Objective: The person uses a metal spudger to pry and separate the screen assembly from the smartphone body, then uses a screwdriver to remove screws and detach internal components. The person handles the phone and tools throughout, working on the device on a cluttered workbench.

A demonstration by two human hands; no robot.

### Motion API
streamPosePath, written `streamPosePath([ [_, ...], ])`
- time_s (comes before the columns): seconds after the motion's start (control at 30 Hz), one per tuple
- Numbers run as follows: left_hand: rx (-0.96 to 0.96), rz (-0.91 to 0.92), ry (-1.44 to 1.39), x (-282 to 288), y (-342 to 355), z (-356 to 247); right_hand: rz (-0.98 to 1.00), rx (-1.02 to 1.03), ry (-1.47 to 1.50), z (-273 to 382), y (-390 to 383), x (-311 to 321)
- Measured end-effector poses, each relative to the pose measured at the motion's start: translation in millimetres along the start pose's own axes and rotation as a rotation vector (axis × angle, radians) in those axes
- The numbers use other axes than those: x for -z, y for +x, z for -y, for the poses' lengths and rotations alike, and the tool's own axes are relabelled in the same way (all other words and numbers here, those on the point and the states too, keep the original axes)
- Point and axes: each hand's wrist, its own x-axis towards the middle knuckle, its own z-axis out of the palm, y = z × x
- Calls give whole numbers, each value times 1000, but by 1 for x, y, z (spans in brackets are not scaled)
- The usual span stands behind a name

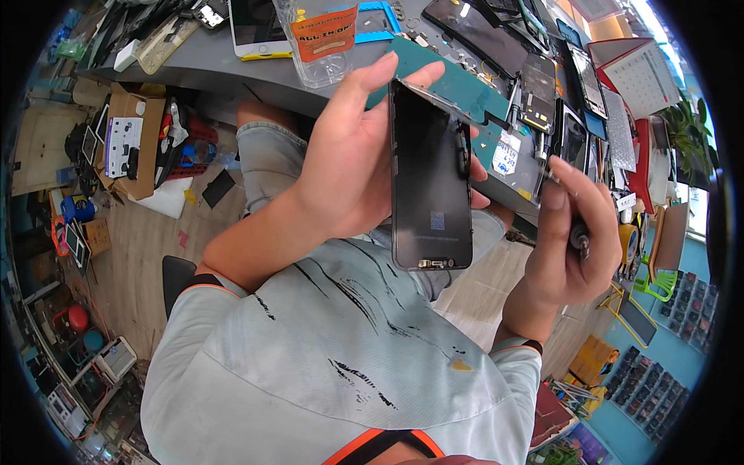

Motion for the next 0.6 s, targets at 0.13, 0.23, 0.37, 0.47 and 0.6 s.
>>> streamPosePath([
  [0.13, -68, -23, 35, 1, 8, 6, -17, -50, 28, -1, 6, -2],
  [0.23, -69, -70, 30, 2, 13, 10, -49, -69, 60, -3, 7, -6],
  [0.37, -34, -95, 19, 1, 16, 10, -90, -81, 83, -9, 9, -9],
  [0.47, -12, -99, 47, -4, 18, 7, -122, -109, 82, -11, 10, -12],
  [0.6, -22, -152, 27, -9, 20, 8, -138, -165, 97, -12, 13, -14],
])
